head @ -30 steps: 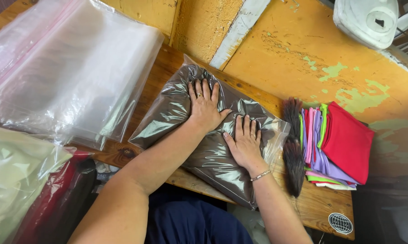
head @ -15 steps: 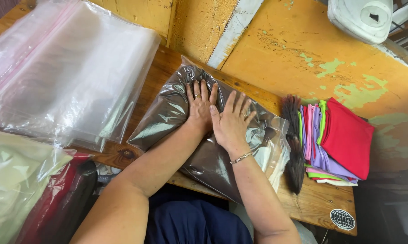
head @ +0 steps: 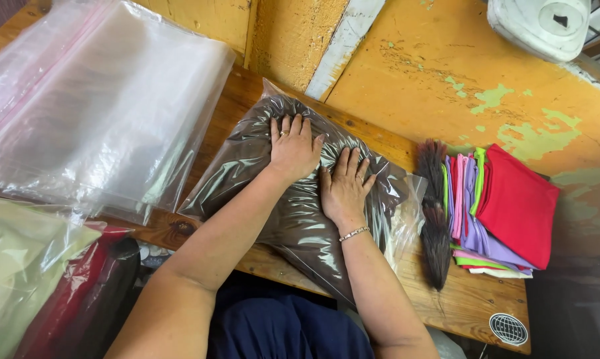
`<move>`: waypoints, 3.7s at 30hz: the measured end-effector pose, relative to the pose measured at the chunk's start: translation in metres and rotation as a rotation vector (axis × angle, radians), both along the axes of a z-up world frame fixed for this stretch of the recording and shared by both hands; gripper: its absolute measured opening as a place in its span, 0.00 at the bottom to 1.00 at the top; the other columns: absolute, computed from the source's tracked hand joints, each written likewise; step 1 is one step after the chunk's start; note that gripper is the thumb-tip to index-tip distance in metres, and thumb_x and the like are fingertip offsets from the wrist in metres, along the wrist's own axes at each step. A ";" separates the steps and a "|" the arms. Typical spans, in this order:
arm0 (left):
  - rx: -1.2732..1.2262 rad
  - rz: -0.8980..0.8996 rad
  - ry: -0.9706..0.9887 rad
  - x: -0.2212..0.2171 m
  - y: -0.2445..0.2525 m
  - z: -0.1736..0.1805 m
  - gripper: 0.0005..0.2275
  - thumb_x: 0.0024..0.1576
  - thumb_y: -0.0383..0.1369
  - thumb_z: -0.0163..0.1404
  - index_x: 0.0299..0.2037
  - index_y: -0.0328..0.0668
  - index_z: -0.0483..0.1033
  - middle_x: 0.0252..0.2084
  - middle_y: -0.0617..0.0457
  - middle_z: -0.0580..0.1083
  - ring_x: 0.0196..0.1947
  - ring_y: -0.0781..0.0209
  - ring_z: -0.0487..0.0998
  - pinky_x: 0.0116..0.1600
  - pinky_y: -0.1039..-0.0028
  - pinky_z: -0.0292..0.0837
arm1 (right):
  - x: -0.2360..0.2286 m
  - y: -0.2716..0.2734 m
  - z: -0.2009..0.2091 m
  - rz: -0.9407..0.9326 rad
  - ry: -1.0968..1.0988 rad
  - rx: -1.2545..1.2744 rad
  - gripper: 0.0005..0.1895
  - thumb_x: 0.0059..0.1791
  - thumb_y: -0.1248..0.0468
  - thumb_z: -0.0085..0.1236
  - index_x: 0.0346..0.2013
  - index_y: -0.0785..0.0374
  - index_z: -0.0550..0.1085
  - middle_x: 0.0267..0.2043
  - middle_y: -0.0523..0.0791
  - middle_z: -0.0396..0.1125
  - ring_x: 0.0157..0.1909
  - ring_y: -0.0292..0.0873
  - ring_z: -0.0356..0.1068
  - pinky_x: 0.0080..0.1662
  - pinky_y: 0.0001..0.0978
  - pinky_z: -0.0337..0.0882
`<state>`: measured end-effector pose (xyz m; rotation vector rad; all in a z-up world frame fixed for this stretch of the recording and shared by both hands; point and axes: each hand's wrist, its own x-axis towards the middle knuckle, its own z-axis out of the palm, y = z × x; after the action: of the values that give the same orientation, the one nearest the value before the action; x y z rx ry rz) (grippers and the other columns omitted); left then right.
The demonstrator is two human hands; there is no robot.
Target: A person is manually inserting a brown pillow into a clear plastic bag and smoothing it out to remove air before sealing.
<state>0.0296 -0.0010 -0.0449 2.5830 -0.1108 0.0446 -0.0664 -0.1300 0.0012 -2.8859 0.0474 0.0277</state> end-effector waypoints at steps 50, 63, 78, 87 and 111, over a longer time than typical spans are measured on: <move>0.270 -0.269 -0.016 -0.035 -0.013 0.046 0.28 0.66 0.56 0.19 0.76 0.66 0.49 0.81 0.57 0.42 0.79 0.39 0.34 0.73 0.31 0.19 | 0.008 -0.007 -0.003 0.068 0.063 -0.068 0.40 0.56 0.48 0.30 0.78 0.61 0.37 0.81 0.55 0.27 0.79 0.68 0.25 0.70 0.71 0.28; 0.240 -0.252 -0.072 -0.031 -0.018 0.024 0.27 0.66 0.57 0.21 0.76 0.69 0.49 0.81 0.57 0.43 0.79 0.38 0.34 0.74 0.33 0.20 | 0.009 -0.012 -0.016 0.063 0.015 -0.071 0.39 0.55 0.50 0.33 0.78 0.59 0.38 0.81 0.54 0.27 0.79 0.68 0.26 0.70 0.71 0.30; 0.267 -0.232 -0.040 0.009 -0.034 -0.016 0.27 0.66 0.57 0.21 0.77 0.74 0.42 0.81 0.58 0.37 0.78 0.38 0.28 0.72 0.29 0.14 | -0.085 0.036 0.065 0.331 0.082 -0.219 0.46 0.54 0.44 0.45 0.75 0.72 0.46 0.79 0.65 0.29 0.78 0.72 0.22 0.68 0.74 0.24; 0.242 -0.231 -0.126 -0.019 -0.026 0.006 0.27 0.66 0.54 0.26 0.76 0.67 0.48 0.80 0.54 0.44 0.78 0.36 0.35 0.73 0.30 0.20 | -0.101 0.021 -0.006 0.376 -0.214 -0.198 0.43 0.56 0.44 0.35 0.77 0.68 0.40 0.79 0.63 0.28 0.78 0.70 0.24 0.69 0.70 0.23; 0.320 -0.256 -0.113 -0.054 -0.019 0.042 0.35 0.62 0.64 0.23 0.77 0.60 0.47 0.80 0.47 0.45 0.77 0.30 0.35 0.70 0.23 0.20 | -0.051 -0.050 0.017 -0.125 0.025 -0.018 0.42 0.57 0.35 0.24 0.78 0.56 0.44 0.79 0.61 0.34 0.78 0.70 0.28 0.71 0.70 0.29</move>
<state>-0.0241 -0.0197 -0.0032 2.8605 -0.5286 0.0837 -0.1174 -0.1796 0.0186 -2.8944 0.2331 0.0397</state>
